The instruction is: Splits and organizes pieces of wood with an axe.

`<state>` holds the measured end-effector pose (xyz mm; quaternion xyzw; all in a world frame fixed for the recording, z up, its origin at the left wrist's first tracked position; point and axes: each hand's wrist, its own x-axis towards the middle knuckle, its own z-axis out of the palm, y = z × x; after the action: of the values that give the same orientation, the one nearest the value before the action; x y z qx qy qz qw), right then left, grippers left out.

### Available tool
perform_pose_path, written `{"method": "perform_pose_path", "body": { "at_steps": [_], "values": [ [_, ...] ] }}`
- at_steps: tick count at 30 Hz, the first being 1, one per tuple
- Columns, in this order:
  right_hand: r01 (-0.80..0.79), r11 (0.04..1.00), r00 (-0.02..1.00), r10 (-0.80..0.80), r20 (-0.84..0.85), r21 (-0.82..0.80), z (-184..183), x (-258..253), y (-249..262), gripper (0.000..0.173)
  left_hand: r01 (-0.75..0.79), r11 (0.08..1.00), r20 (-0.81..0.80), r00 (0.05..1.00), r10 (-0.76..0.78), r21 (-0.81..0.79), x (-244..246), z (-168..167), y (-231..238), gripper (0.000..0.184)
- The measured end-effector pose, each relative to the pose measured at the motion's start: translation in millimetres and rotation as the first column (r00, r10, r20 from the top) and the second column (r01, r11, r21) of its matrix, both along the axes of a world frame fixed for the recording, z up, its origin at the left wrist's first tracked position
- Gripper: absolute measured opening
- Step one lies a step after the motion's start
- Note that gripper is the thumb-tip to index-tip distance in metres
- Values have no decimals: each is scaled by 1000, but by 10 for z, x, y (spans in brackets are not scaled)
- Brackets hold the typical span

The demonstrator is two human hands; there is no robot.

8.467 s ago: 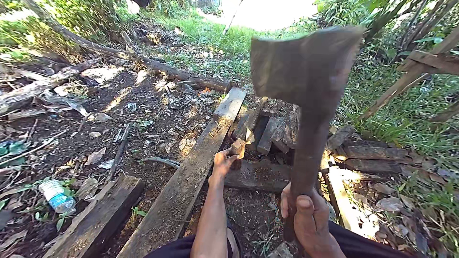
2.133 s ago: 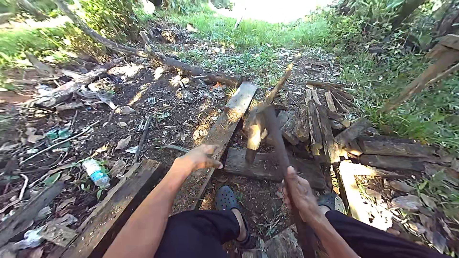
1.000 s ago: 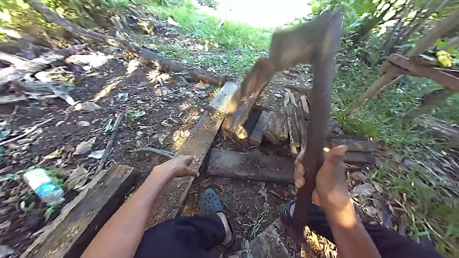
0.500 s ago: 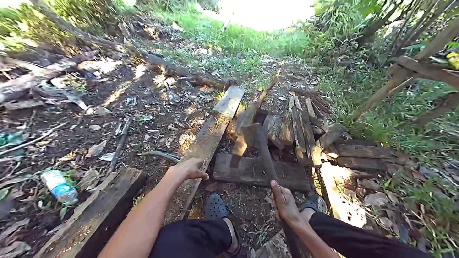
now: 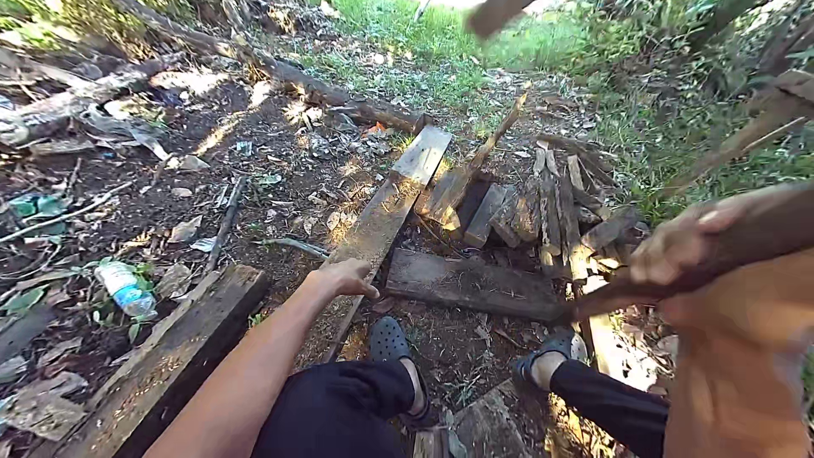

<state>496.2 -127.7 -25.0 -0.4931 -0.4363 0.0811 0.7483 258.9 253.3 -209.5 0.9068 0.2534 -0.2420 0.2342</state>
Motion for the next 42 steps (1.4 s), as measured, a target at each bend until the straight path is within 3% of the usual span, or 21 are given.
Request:
{"method": "perform_pose_path", "body": {
  "at_steps": [3, 4, 6, 7, 9, 10, 11, 12, 15, 20, 23, 26, 28, 30, 32, 34, 36, 37, 39, 42],
  "values": [
    [-68, 979, 991, 44, 125, 195, 107, 240, 166, 44, 26, 1000, -12, 1000, -26, -2, 91, -54, -20, 67],
    [-32, 987, 993, 13, 120, 158, 56, 161, 231, 47, 31, 999, -14, 999, -31, 6, 105, -76, -23, 65],
    [43, 997, 999, -44, -1, -56, -374, -138, 304, 70, 40, 999, -28, 999, -40, 14, 117, -103, -17, 66],
    [44, 972, 995, -64, -79, -229, -790, -267, 306, 73, 37, 999, -36, 999, -36, 10, 128, -88, 1, 67],
    [-26, 778, 976, -118, -186, -628, -1728, -431, 310, 72, 35, 999, -49, 998, -34, 14, 144, -57, 42, 72],
    [-86, 637, 963, -143, -228, -766, -2112, -479, 294, 75, 35, 999, -48, 998, -34, 19, 132, -80, 35, 73],
    [-109, 556, 957, -166, -239, -824, -2343, -517, 293, 78, 30, 999, -42, 999, -29, 18, 117, -73, 28, 75],
    [-101, 536, 951, -194, -239, -838, -2375, -511, 342, 79, 16, 1000, -23, 1000, -16, 24, 117, -9, 51, 75],
    [-153, 564, 904, -252, -346, -811, -1974, -551, 283, 81, -11, 1000, 12, 1000, 11, 22, -3, 39, 21, 75],
    [-71, 730, 874, -282, -395, -680, -1142, -500, 127, 85, -43, 999, -32, 999, 43, 5, -82, 38, 46, 73],
    [22, 888, 932, -185, -312, -459, -546, -385, 94, 91, -54, 998, -43, 998, 54, 16, -67, -32, 78, 73],
    [82, 984, 988, -101, -117, -159, -66, -144, 168, 79, -23, 1000, -9, 1000, 23, 14, -7, -134, 72, 67],
    [-16, 999, 1000, 17, -14, 35, 55, 101, 260, 66, -7, 1000, -3, 1000, 7, 21, 26, -151, 52, 67],
    [-66, 990, 997, 61, 47, 126, 12, 226, 363, 54, 10, 1000, -21, 1000, -9, 24, 51, -178, 43, 67],
    [29, 999, 998, -27, 50, -42, -299, 14, 442, 65, 26, 999, -25, 999, -25, 32, 27, -268, 65, 66],
    [78, 916, 992, -110, -58, -393, -1125, -272, 404, 75, 11, 999, -17, 1000, -11, 33, 17, -266, 110, 66],
    [-38, 661, 971, -153, -184, -750, -2059, -397, 320, 81, -26, 999, -20, 999, 27, 34, 39, -154, 122, 66],
    [-89, 540, 957, -185, -221, -837, -2373, -456, 248, 84, -25, 999, -23, 999, 26, 47, 30, -119, 91, 67],
    [-97, 495, 930, -265, -257, -863, -2412, -459, 274, 84, -40, 998, -2, 999, 40, 53, 52, 38, 111, 68],
    [-164, 547, 833, -369, -412, -821, -1891, -536, 171, 80, -47, 998, 43, 998, 45, 39, -83, -15, 23, 66]
  ]
}}
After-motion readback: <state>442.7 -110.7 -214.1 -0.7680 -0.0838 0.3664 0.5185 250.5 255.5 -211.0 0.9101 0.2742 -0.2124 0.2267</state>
